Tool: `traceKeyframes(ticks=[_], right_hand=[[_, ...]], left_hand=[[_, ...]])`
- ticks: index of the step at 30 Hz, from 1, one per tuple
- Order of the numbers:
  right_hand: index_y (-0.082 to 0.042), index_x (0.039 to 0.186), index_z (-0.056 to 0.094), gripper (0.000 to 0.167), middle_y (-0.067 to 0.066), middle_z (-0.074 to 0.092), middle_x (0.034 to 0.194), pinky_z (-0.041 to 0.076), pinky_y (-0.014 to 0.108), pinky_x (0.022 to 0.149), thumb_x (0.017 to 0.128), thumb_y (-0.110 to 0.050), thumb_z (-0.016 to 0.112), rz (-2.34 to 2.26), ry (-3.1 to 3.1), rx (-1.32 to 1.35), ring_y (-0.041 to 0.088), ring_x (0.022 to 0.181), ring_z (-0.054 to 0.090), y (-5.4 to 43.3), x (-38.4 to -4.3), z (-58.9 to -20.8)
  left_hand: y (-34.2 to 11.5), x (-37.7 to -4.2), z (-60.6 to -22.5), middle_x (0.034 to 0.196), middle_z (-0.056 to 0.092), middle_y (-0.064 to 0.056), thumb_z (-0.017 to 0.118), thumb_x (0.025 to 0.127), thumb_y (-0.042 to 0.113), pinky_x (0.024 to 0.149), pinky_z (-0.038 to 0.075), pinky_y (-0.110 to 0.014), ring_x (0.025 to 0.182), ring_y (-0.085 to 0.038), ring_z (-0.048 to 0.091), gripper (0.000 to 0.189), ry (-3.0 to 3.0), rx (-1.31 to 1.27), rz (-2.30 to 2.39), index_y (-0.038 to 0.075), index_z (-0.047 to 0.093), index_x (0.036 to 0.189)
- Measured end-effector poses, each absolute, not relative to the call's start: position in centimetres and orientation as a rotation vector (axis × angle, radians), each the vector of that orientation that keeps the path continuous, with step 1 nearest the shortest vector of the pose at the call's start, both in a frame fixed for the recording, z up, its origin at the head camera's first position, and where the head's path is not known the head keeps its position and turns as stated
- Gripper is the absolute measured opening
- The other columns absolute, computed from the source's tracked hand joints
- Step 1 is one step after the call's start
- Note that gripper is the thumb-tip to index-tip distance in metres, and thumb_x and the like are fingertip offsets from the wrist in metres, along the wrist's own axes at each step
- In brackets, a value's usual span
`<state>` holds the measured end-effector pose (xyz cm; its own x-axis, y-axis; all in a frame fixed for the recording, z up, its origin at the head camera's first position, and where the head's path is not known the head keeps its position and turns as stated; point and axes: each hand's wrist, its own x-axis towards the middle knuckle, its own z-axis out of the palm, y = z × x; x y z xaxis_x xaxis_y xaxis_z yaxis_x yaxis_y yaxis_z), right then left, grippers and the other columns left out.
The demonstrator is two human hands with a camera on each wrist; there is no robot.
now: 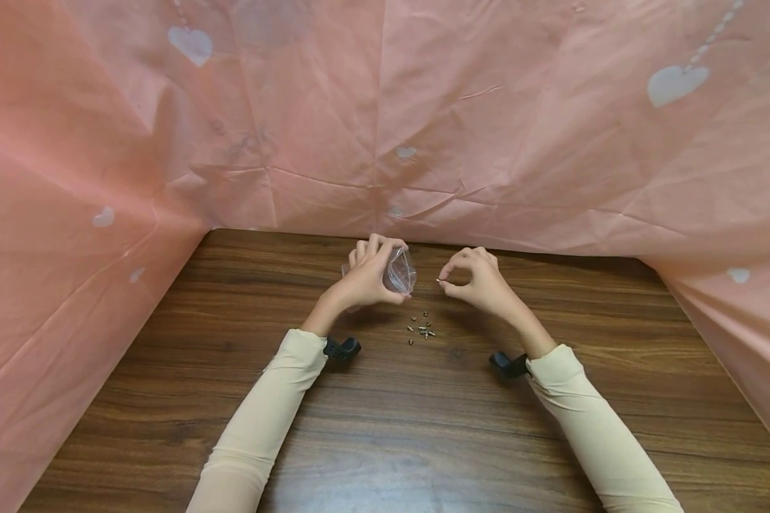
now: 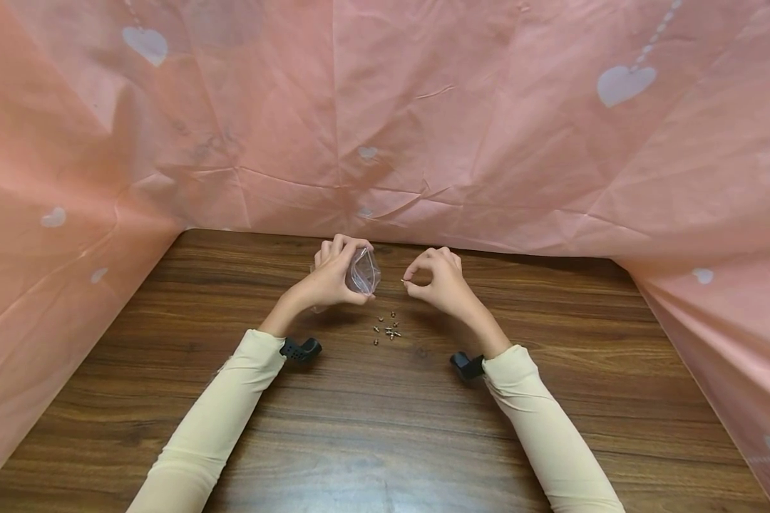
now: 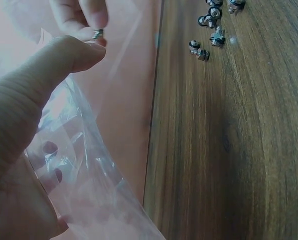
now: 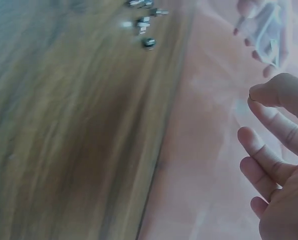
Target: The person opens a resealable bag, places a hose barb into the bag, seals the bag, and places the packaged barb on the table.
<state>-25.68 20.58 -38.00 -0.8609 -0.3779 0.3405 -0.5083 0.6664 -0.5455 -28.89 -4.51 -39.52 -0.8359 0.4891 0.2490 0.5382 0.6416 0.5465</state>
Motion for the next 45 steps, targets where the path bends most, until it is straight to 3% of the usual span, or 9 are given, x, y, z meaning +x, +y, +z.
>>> traceKeyframes(ticks=[16,45], right_hand=[[-0.01,0.09,0.076,0.009,0.011,0.069,0.101,0.026,0.056,0.099,0.082,-0.01,0.08,1.022,-2.581,0.699,0.031,0.104,0.05,19.8,-25.5,-36.8],[-0.009,0.09,0.075,0.011,0.011,0.067,0.101,0.023,0.058,0.106,0.08,-0.005,0.08,1.042,-2.507,0.757,0.031,0.106,0.049,17.8,-24.8,-36.5]], left_hand=[[-4.2,-28.7,-39.3,0.132,0.038,-0.008,0.093,0.068,0.031,0.109,0.025,-0.056,0.12,-0.034,0.032,0.088,-2.745,-0.901,-0.991,0.024,0.044,0.14],[-3.8,-28.5,-39.3,0.132,0.039,-0.008,0.094,0.066,0.029,0.109,0.026,-0.055,0.12,-0.032,0.032,0.09,-2.757,-0.912,-1.001,0.025,0.044,0.14]])
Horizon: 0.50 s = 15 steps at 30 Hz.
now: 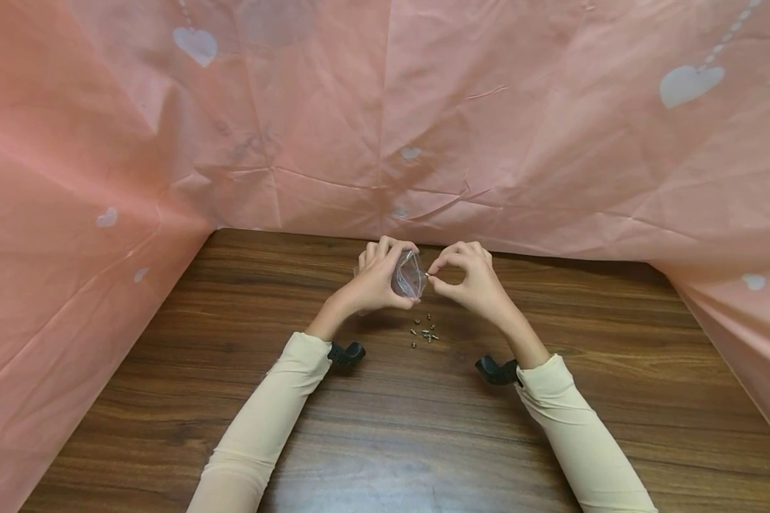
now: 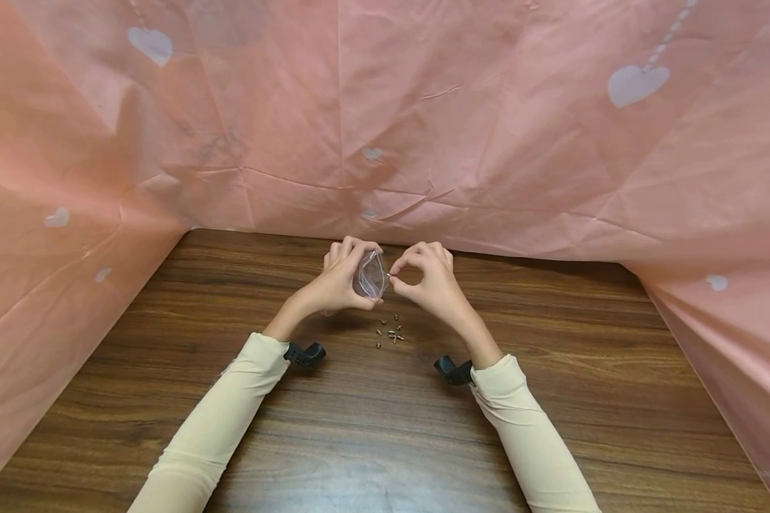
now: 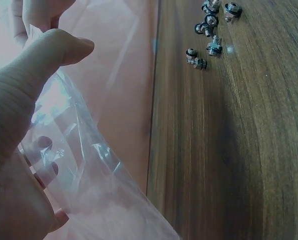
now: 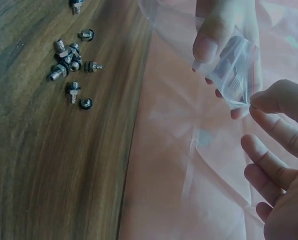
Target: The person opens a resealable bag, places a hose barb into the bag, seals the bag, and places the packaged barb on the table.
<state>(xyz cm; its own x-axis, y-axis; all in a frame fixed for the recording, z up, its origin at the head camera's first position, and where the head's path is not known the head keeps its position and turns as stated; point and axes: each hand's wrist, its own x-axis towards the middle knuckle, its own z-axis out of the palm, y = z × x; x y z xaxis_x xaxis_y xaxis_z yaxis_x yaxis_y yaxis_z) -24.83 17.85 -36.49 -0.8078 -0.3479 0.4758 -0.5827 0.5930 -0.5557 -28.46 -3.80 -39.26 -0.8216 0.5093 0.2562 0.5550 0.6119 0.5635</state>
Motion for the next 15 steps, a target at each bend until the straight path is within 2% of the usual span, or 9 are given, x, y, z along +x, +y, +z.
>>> traceKeyframes(ticks=[15], right_hand=[[-0.007,0.091,0.075,0.012,0.012,0.067,0.103,0.023,0.058,0.106,0.08,-0.005,0.08,1.044,-2.457,0.777,0.031,0.106,0.049,17.27,-24.73,-36.75]], left_hand=[[-3.51,-28.42,-39.4,0.133,0.04,-0.009,0.094,0.067,0.028,0.107,0.027,-0.054,0.121,-0.033,0.033,0.09,-2.759,-0.946,-0.976,0.023,0.043,0.141]])
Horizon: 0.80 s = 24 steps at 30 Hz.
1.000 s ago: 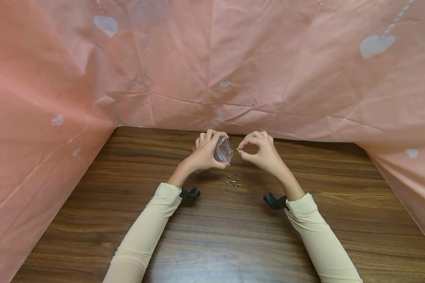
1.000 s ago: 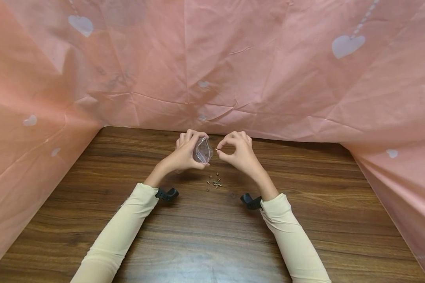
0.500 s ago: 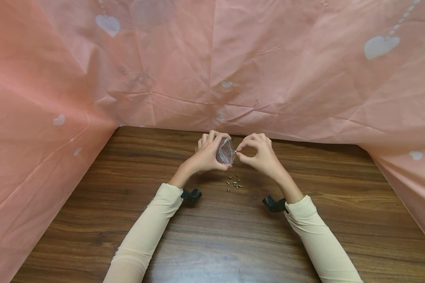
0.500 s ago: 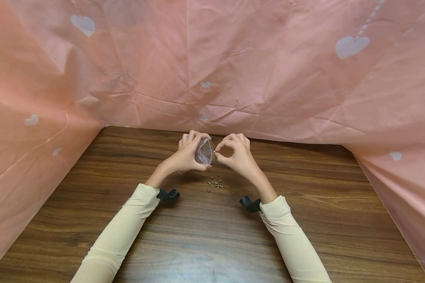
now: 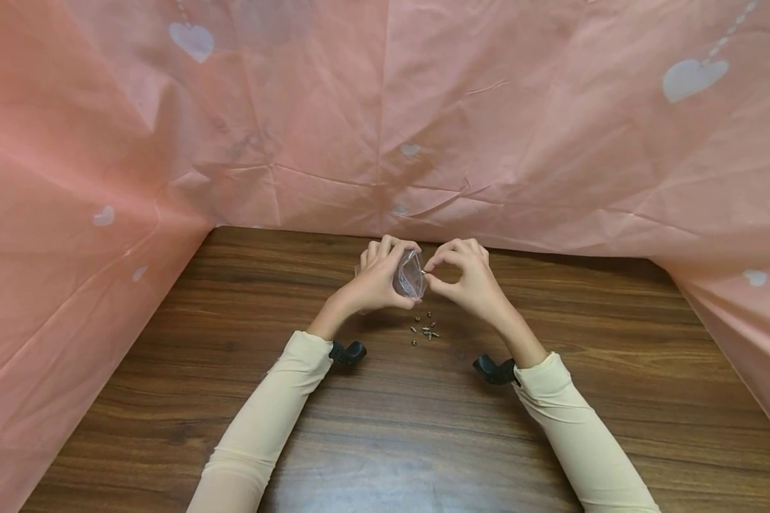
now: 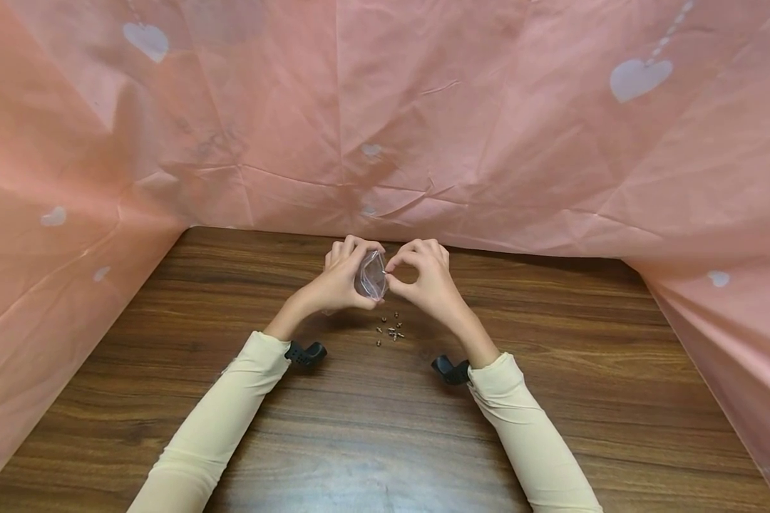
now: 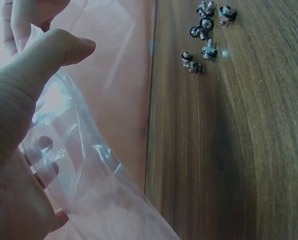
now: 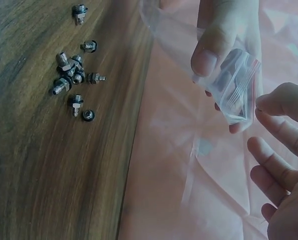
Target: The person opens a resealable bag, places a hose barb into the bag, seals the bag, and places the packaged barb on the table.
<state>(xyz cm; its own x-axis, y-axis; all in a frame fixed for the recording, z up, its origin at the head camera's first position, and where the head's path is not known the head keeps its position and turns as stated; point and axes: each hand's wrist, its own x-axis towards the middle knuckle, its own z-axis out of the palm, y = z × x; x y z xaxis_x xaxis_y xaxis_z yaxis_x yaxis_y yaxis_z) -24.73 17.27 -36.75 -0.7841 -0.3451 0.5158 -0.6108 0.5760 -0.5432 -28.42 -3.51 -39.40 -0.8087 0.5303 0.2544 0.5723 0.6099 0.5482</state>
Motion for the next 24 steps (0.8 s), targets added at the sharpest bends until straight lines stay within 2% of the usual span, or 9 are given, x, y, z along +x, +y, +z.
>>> traceKeyframes(ticks=[24], right_hand=[[-0.009,0.089,0.075,0.011,0.012,0.065,0.103,0.027,0.056,0.1,0.08,-0.007,0.081,0.977,-2.451,0.808,0.033,0.105,0.047,16.75,-24.48,-37.08]], left_hand=[[-3.28,-28.32,-39.71,0.13,0.041,-0.009,0.092,0.068,0.025,0.104,0.027,-0.053,0.115,-0.032,0.037,0.087,-2.794,-1.01,-0.966,0.02,0.041,0.139]])
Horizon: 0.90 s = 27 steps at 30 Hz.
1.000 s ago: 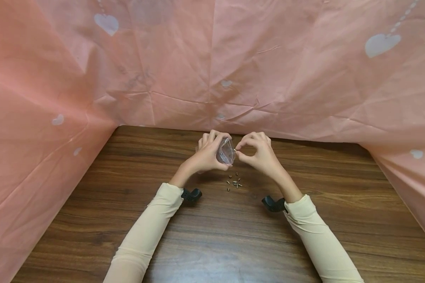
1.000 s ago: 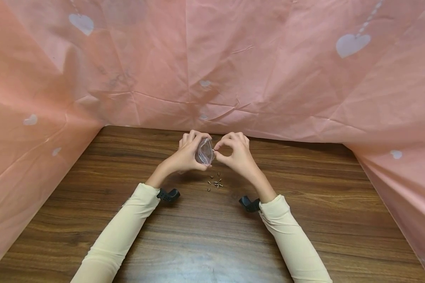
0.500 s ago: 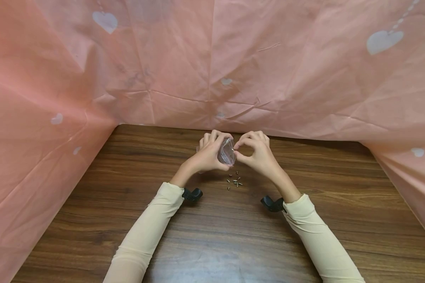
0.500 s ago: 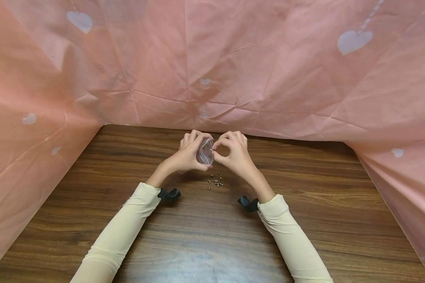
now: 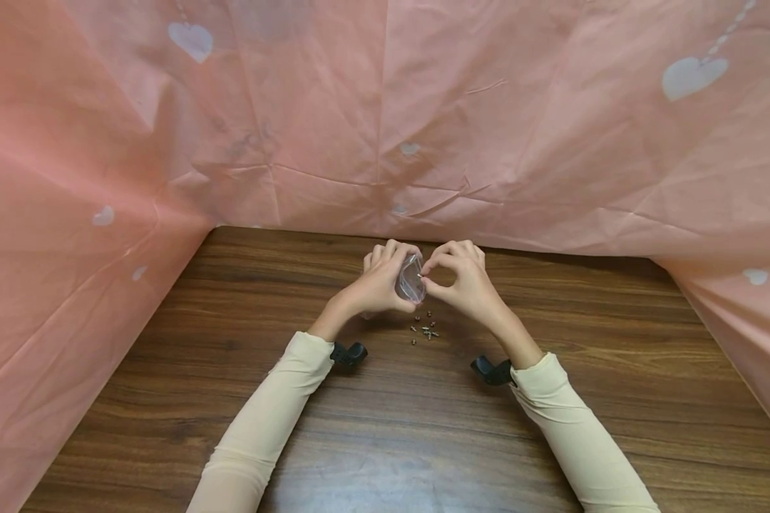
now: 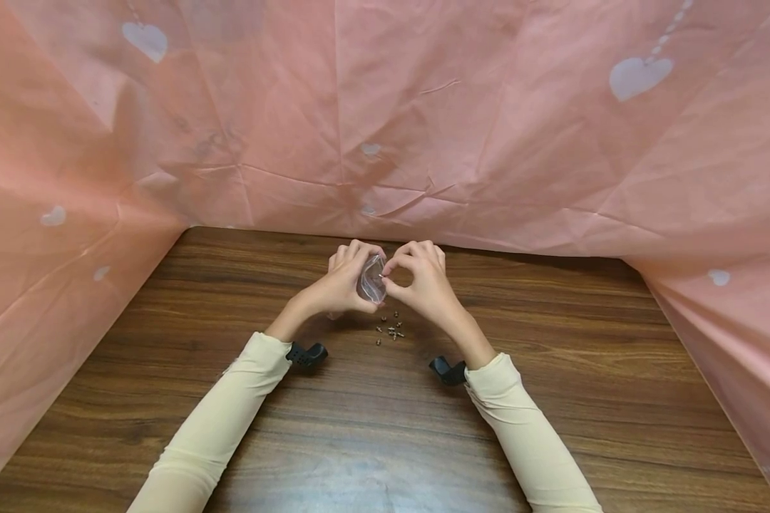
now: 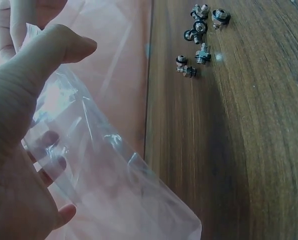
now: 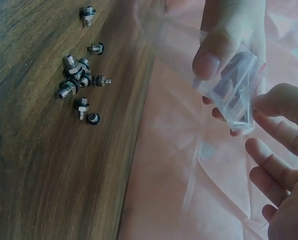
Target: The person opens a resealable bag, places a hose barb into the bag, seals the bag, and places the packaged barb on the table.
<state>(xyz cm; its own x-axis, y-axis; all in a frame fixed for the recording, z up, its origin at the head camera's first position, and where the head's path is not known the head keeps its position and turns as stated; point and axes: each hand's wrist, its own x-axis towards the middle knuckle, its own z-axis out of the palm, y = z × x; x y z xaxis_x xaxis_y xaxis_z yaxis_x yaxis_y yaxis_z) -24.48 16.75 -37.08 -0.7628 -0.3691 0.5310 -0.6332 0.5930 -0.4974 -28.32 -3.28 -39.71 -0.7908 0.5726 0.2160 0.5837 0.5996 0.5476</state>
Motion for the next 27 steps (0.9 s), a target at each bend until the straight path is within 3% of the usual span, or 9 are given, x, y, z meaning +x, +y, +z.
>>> traceKeyframes(ticks=[27], right_hand=[[-0.009,0.09,0.075,0.013,0.013,0.066,0.103,0.027,0.056,0.101,0.08,-0.008,0.082,0.97,-2.459,0.819,0.033,0.103,0.048,16.77,-24.48,-37.13]], left_hand=[[-3.39,-28.45,-39.81,0.128,0.045,-0.008,0.09,0.066,0.02,0.105,0.028,-0.053,0.11,-0.029,0.037,0.087,-2.801,-1.041,-0.972,0.018,0.04,0.137]])
